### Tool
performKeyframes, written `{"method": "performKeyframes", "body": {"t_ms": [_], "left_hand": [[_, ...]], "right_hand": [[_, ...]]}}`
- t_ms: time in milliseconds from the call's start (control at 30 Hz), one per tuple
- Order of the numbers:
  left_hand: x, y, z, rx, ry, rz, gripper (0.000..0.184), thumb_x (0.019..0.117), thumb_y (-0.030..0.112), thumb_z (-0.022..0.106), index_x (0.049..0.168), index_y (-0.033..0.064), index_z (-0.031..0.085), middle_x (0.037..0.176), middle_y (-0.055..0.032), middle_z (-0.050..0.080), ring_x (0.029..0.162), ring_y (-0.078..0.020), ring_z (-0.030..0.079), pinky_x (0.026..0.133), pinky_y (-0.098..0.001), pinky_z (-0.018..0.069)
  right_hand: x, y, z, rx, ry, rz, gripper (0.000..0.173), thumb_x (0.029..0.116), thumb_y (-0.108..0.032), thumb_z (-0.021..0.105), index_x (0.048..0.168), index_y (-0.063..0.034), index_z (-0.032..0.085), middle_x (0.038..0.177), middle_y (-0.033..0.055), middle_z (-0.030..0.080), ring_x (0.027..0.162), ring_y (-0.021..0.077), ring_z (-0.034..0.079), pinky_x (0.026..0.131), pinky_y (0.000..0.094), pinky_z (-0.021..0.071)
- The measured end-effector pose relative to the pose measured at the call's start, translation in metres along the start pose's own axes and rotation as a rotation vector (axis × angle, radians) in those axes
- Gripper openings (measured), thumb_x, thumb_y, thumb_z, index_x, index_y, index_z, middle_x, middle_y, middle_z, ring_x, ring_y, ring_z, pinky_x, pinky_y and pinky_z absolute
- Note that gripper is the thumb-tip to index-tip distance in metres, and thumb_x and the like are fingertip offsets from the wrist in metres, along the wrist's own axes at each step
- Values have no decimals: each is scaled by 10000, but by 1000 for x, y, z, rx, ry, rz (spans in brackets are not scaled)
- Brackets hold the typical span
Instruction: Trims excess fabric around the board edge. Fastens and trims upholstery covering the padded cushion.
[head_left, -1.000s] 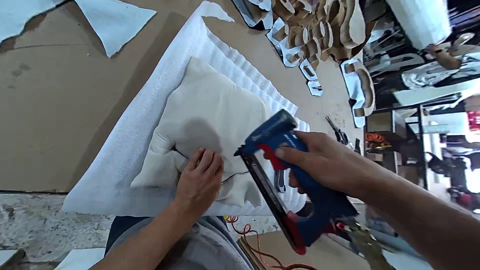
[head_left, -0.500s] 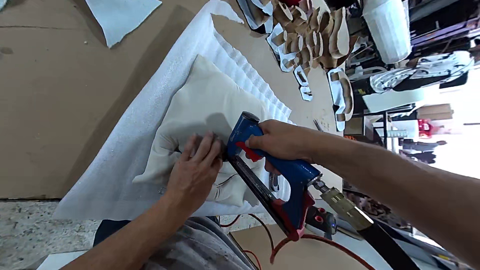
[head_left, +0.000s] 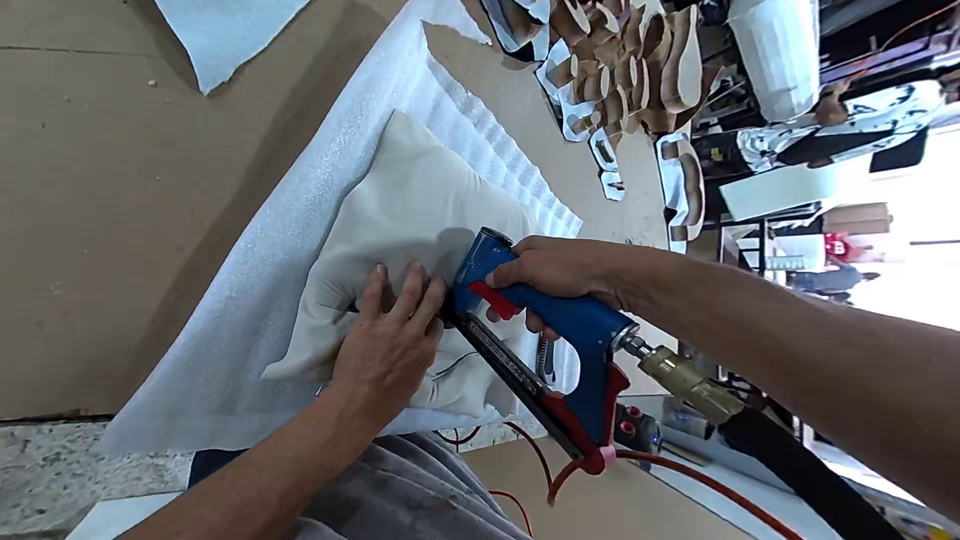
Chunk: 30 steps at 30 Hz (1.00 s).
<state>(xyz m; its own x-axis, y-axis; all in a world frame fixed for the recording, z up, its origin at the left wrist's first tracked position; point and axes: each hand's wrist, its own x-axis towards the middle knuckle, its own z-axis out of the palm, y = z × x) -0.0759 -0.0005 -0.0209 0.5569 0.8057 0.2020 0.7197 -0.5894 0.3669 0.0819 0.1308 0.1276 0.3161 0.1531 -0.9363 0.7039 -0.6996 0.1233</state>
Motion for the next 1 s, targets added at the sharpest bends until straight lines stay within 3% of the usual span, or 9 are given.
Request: {"method": "performKeyframes", "body": {"t_ms": [100,267,333,433,467,533,600,667,1000], "left_hand": [[0,-5,1,15,12,14,292,959,393,642,1072,166,785,1541,-103,518,1488,-361,389,1178,-661,280],[9,-16,-15,25,-142,100,238,916,262,681,1115,168,771,1581,-90,471,1472,-355,408,1109,-609,390],[16,-29,-20,28,-151,210,233,892,216,689,1101,141,758,1546,-103,503,1404,-346,475,1028,-549,450],[29,-55,-24,-10,-110,408,251,851,302,712,1017,123,773,1457,-116,590,1292,-326,573,974,-513,475],[30,-59,-24,-21,-111,426,268,867,340,682,1009,136,781,1481,-99,578,1318,-318,562,1032,-534,445],[28,-64,-21,-73,-147,388,335,916,407,611,1058,168,798,1592,-71,469,1468,-351,414,1195,-673,215],[29,-66,-19,-85,-192,340,397,949,474,530,1095,230,807,1667,-47,350,1567,-396,193,1200,-743,65],[31,-66,-18,-83,-218,310,413,955,495,494,1101,272,810,1685,-26,312,1583,-396,124,1190,-759,47],[34,-65,-17,-110,-231,285,381,894,528,575,1091,300,809,1684,-11,315,1588,-365,122,1199,-749,40]], "right_hand": [[2,-3,-2,3,-5,11,215,1088,-260,475,1171,-67,520,896,136,735,501,222,660,435,338,561],[2,-7,-2,-2,-23,32,226,1097,-266,452,1154,-66,541,894,136,728,499,211,650,438,328,556],[1,-8,-3,0,-21,38,227,1094,-265,453,1157,-65,540,896,141,730,499,215,652,437,326,555],[0,-9,-3,-1,-16,30,230,1097,-276,451,1170,-70,523,877,132,722,497,203,645,434,320,550],[0,-8,-2,5,-17,28,228,1096,-276,455,1175,-71,516,870,131,720,498,202,646,435,320,553],[0,-8,-3,20,-25,34,227,1096,-276,455,1183,-74,510,886,137,721,508,208,652,441,320,556],[1,-8,-4,30,-34,34,228,1094,-269,458,1177,-68,527,904,144,723,521,214,660,447,322,557],[3,-8,-7,35,-47,38,225,1089,-264,464,1177,-68,529,917,145,723,526,216,665,452,329,563],[3,-7,-6,99,-48,81,254,1088,-302,467,1201,-76,494,849,146,691,507,217,651,447,346,567]]}}
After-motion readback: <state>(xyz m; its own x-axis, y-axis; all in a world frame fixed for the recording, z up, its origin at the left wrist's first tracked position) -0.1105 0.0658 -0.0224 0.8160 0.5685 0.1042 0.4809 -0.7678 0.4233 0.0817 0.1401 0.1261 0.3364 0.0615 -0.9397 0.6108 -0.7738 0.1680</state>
